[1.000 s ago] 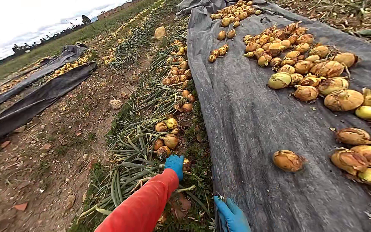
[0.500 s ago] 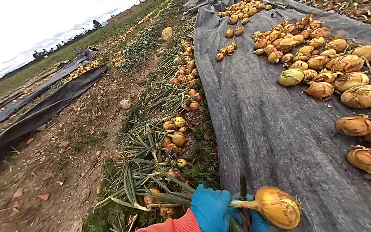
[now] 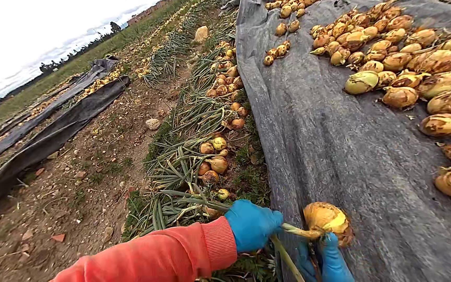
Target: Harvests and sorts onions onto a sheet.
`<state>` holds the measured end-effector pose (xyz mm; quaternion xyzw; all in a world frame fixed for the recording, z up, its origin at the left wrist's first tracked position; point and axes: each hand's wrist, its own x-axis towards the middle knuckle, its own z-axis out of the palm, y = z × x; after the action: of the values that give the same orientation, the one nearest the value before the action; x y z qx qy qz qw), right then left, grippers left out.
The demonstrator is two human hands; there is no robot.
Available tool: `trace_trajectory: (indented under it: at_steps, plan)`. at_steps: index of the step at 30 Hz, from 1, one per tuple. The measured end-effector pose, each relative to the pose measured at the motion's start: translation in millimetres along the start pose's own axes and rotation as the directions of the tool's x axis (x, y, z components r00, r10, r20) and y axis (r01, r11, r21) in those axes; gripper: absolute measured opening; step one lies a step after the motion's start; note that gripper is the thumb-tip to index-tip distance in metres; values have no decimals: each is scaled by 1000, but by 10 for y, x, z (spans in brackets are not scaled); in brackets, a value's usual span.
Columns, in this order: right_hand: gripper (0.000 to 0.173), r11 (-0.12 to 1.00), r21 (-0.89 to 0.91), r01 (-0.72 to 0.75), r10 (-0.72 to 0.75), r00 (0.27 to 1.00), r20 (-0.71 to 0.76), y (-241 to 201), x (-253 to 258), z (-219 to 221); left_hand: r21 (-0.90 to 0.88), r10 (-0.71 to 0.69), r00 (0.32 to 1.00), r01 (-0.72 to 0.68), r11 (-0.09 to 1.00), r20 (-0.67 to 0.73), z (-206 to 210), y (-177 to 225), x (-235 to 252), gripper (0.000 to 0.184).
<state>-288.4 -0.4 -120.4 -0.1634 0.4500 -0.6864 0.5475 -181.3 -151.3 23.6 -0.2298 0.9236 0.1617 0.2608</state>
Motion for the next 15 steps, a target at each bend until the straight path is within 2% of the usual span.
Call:
trace_trajectory:
  at_steps: [1,2,3,4,5,6,7,8,10,11,13,15]
  plan:
    - [64,995,-35,90,-91,996,-25,3,31,-74,40,-185,982,184,982,25,-90,-209,122,31]
    - [67,976,23,215,-214,976,-38,-2,90,-221,92,-406,914,402,911,20,-149,-545,264,29]
    - [65,944,56,325,-322,945,-57,-97,131,-362,130,-588,808,585,800,-17,-165,-945,374,33]
    - [61,919,28,394,-390,916,-91,-204,161,-477,154,-683,727,684,713,-70,-108,-1314,435,43]
    - [57,918,-32,394,-395,907,-147,-306,155,-456,150,-701,705,709,689,-106,1,-1542,481,55]
    - [55,959,-85,272,-284,930,-232,-378,129,-306,119,-671,732,681,723,-114,163,-1610,544,61]
    - [54,991,-121,62,-94,956,-278,-391,123,-133,68,-621,780,626,777,-76,372,-1599,635,60]
    - [51,983,-119,-141,105,957,-270,-333,159,-3,17,-586,810,586,810,31,555,-1556,755,58]
    - [38,919,-53,-390,372,905,-207,-53,226,117,-2,-575,790,589,808,214,930,-1529,954,58]
    - [30,894,-56,-445,429,885,-180,79,248,117,16,-599,767,613,790,232,1058,-1521,1020,59]
    - [24,884,-117,-453,426,883,-197,204,269,84,34,-624,747,634,772,232,1091,-1480,1094,58]
    - [30,879,-195,-435,380,886,-265,289,287,29,-87,-574,794,598,797,199,956,-1432,1015,62]
